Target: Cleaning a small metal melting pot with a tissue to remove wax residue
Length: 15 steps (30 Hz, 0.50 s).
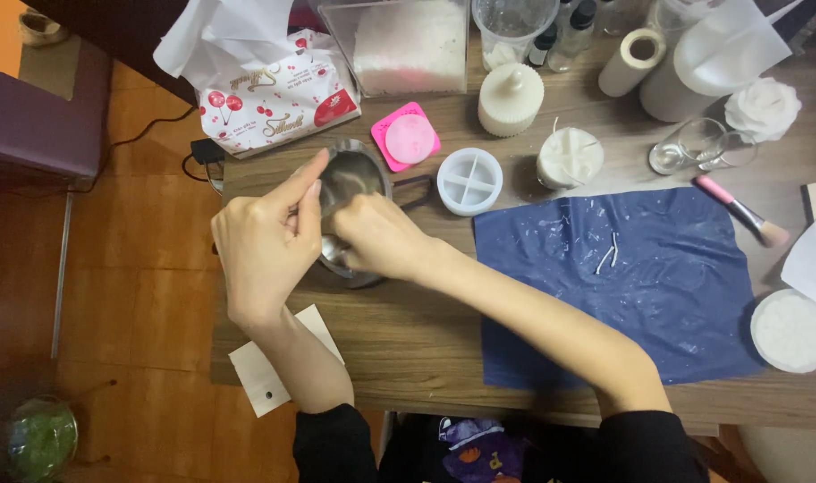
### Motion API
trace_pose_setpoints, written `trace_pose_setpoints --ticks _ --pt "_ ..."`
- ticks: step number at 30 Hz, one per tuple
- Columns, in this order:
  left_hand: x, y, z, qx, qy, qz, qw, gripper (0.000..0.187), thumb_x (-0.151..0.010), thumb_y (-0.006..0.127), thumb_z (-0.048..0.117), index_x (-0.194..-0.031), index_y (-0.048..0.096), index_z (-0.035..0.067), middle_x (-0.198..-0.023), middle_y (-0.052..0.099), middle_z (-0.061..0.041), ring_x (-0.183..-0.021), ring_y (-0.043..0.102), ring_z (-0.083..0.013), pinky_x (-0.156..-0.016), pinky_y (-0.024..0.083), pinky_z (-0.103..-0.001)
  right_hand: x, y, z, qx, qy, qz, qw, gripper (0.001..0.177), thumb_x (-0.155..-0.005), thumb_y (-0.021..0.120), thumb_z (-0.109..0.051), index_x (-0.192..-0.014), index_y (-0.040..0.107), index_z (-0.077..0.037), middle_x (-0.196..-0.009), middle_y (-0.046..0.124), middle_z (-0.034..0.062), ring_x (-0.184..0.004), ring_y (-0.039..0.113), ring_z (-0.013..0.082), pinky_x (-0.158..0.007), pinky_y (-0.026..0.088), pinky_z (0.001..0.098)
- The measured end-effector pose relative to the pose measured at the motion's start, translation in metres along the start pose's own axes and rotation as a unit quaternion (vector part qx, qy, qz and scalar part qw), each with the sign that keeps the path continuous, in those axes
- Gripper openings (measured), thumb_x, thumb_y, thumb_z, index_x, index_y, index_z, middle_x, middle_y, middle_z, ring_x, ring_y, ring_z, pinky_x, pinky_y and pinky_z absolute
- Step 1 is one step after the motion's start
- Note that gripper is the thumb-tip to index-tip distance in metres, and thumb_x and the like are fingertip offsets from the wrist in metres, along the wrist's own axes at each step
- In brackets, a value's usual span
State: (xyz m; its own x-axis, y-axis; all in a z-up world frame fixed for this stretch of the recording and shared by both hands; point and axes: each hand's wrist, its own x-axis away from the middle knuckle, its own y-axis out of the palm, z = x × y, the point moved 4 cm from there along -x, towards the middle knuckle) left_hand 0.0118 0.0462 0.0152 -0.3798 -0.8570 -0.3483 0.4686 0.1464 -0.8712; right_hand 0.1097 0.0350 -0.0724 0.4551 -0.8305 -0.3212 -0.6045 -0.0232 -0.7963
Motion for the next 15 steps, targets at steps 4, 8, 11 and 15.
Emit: trace_pose_setpoints --ticks 4,8,11,15 --pt "0.002 0.003 0.0 0.007 0.011 0.007 1.0 0.032 -0.086 0.059 0.014 -0.11 0.072 0.029 -0.061 0.064 -0.009 -0.051 0.058 -0.0361 -0.049 0.045 -0.044 -0.01 -0.011 0.004 -0.277 0.096 0.15 0.944 0.011 -0.055 0.064 -0.004 -0.063 0.059 -0.01 -0.049 0.057 0.0064 -0.057 0.064 0.0332 -0.05 0.048 0.0364" --pt "0.003 0.002 0.0 -0.003 0.011 0.004 1.0 0.031 -0.085 0.06 0.014 -0.109 0.073 0.029 -0.035 0.045 -0.002 -0.042 0.056 -0.0309 -0.05 0.047 -0.036 -0.008 -0.003 0.026 0.001 0.066 0.225 0.972 0.013 -0.063 0.064 -0.007 -0.064 0.057 -0.018 -0.05 0.054 -0.0036 -0.049 0.059 0.0179 -0.048 0.046 0.0262" --pt "0.003 0.003 -0.003 -0.013 0.022 0.01 1.0 0.031 -0.085 0.06 0.014 -0.109 0.073 0.028 -0.033 0.044 -0.002 -0.041 0.055 -0.0313 -0.049 0.047 -0.038 0.002 -0.001 0.014 0.267 -0.006 0.183 0.946 0.015 -0.072 0.061 -0.009 -0.072 0.056 -0.023 -0.062 0.054 -0.0067 -0.049 0.057 0.0091 -0.045 0.046 0.0218" --pt "0.002 0.002 -0.001 -0.001 0.025 0.016 1.0 0.03 -0.087 0.057 0.013 -0.108 0.073 0.027 -0.033 0.043 -0.002 -0.042 0.056 -0.0317 -0.048 0.045 -0.034 0.007 -0.003 0.016 0.019 0.056 0.027 0.998 0.007 -0.063 0.066 -0.008 -0.06 0.064 -0.003 -0.048 0.057 0.0082 -0.04 0.059 0.0293 -0.038 0.047 0.0364"
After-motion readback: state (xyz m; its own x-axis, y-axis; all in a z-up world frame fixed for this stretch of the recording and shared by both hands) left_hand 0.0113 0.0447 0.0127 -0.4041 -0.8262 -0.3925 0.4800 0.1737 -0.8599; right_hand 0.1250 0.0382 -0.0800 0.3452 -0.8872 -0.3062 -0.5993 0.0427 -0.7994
